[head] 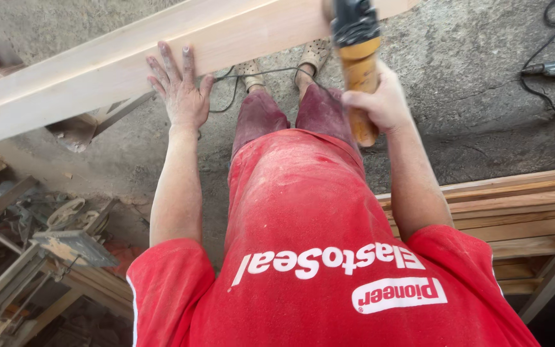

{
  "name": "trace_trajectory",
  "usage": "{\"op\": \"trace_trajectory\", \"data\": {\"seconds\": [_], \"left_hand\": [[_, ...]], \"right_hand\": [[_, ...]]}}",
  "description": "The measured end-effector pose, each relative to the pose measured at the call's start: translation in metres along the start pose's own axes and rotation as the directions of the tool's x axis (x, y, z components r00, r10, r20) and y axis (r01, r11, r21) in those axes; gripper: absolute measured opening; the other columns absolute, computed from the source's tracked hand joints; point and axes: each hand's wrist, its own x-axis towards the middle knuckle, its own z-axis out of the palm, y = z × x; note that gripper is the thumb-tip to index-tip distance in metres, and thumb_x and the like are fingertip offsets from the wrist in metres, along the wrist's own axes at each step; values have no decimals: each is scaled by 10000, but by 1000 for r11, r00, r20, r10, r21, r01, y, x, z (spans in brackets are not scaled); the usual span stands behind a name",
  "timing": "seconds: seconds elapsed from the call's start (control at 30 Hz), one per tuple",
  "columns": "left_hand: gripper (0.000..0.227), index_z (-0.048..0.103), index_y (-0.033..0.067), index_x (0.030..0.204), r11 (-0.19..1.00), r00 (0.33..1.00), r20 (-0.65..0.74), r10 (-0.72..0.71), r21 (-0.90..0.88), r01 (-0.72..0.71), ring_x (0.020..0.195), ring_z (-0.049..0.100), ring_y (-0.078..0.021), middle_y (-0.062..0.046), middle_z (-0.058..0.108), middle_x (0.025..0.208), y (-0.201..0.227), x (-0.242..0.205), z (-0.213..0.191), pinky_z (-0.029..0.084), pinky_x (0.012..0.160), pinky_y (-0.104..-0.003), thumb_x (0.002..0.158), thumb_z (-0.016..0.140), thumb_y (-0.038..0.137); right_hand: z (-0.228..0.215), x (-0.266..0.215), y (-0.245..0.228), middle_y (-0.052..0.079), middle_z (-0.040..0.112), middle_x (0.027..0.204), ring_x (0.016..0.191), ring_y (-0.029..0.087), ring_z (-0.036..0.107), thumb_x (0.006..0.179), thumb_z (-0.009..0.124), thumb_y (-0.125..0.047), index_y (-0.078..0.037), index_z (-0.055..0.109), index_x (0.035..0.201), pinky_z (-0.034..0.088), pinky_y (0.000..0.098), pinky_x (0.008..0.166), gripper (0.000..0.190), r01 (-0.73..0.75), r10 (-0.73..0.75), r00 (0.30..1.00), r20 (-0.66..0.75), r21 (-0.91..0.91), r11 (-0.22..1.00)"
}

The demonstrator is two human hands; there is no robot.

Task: The person uses an electric sander to smooth a long wooden plank resting on a metal stand. They repeatedly move the sander along the plank's length, repositioning the wood several times to access different sections.

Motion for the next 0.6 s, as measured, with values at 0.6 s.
{"op": "trace_trajectory", "data": {"seconds": [0.6], "left_hand": [[724,-52,360,1700,949,950,-51,-309,-79,305,1636,-80,-386,-43,-139,1766,-85,-11,36,-18,1275,-717,1136,232,713]], "right_hand": [[97,20,14,36,697,1114,992,135,678,750,838,-165,-32,608,1251,567,319,912,567,42,36,968,247,-302,952]]}}
